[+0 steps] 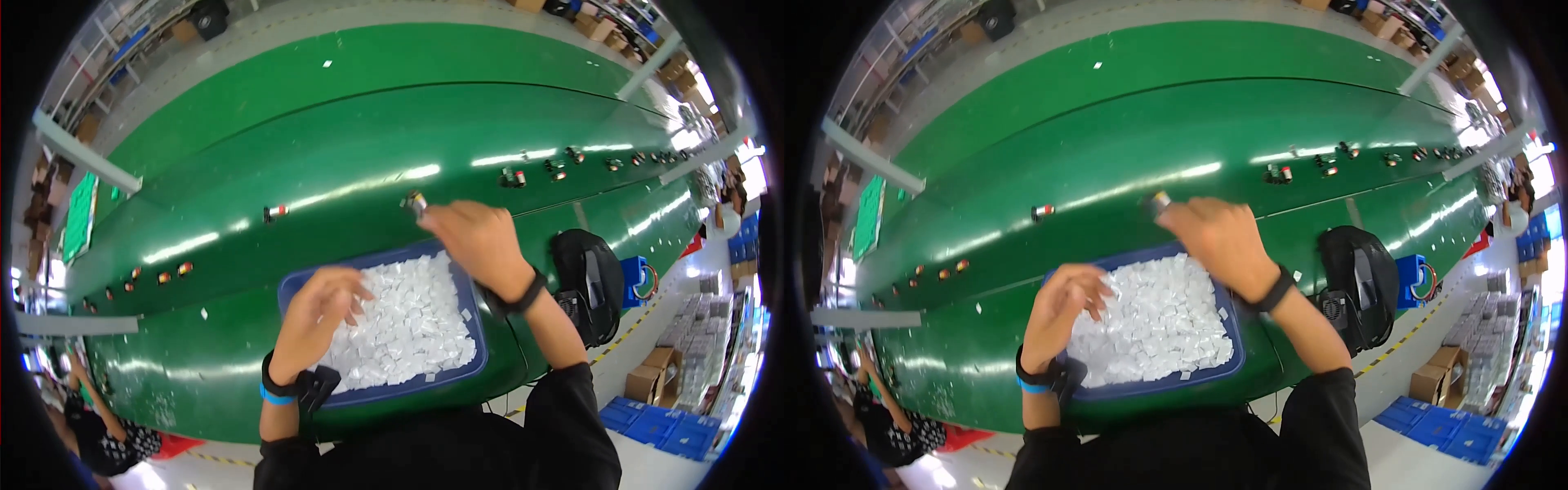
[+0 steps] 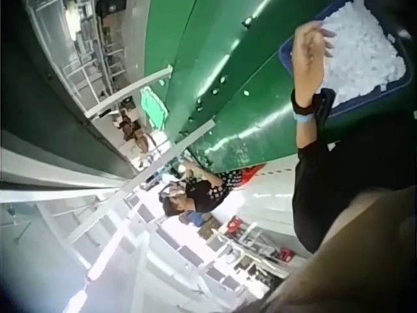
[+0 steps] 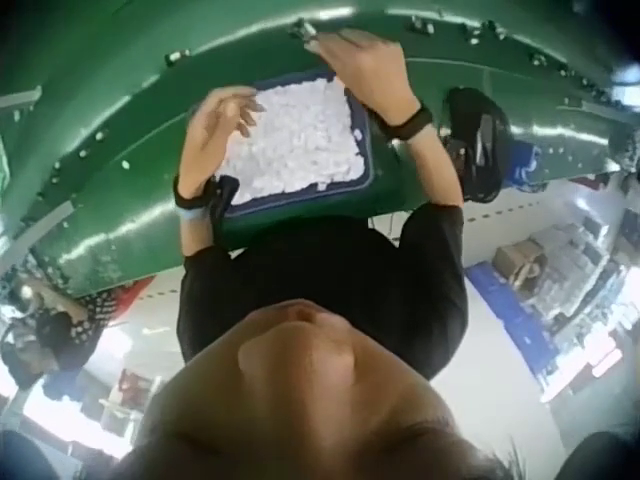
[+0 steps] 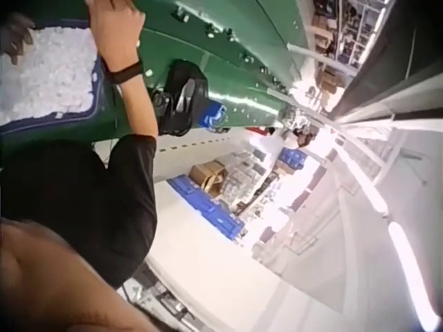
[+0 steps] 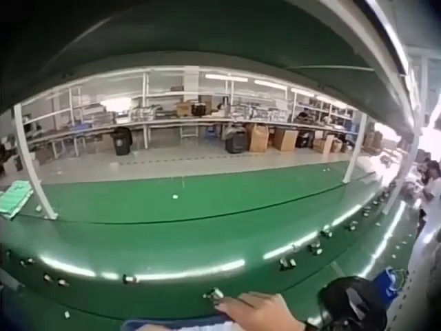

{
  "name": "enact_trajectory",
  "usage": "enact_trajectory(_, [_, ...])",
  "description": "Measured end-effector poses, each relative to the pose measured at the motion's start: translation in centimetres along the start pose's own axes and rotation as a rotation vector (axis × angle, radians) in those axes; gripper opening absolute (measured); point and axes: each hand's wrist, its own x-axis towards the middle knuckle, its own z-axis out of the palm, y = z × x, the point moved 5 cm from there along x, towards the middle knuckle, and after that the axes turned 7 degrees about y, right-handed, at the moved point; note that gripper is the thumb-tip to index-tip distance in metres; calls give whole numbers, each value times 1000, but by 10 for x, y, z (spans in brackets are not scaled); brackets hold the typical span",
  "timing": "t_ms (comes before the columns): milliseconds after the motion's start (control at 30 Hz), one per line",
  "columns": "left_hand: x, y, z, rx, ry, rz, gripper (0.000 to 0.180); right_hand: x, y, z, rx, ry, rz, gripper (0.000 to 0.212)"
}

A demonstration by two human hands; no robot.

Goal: The person picks up a battery and a circuit board, fits them together, and applies a small white sticker from a tray to the assembly. After smoothing the sticker, the person places the completed unit onto the conveyor belt.

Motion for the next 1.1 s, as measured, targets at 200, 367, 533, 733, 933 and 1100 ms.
enact_trajectory(200, [-4,-11,6,-224,-172,-227,22,-21,-76,-30,219,75,-288,28])
enact_trajectory(367, [-10,-7,15,-55,-60,-289,20,-24,-73,-17,338,62,-267,28])
enact_trajectory(533, [-16,-4,21,-108,14,-188,24,-30,-74,-15,395,30,-230,31])
enact_trajectory(733, [-16,-16,28,27,107,-82,37,-39,-72,-12,375,-8,-152,26])
enact_trajectory(933, [-14,-9,24,378,135,207,44,-40,-67,-3,458,50,-17,23])
enact_trajectory(1100, [-14,-3,24,188,77,84,40,-38,-66,1,386,59,-33,22])
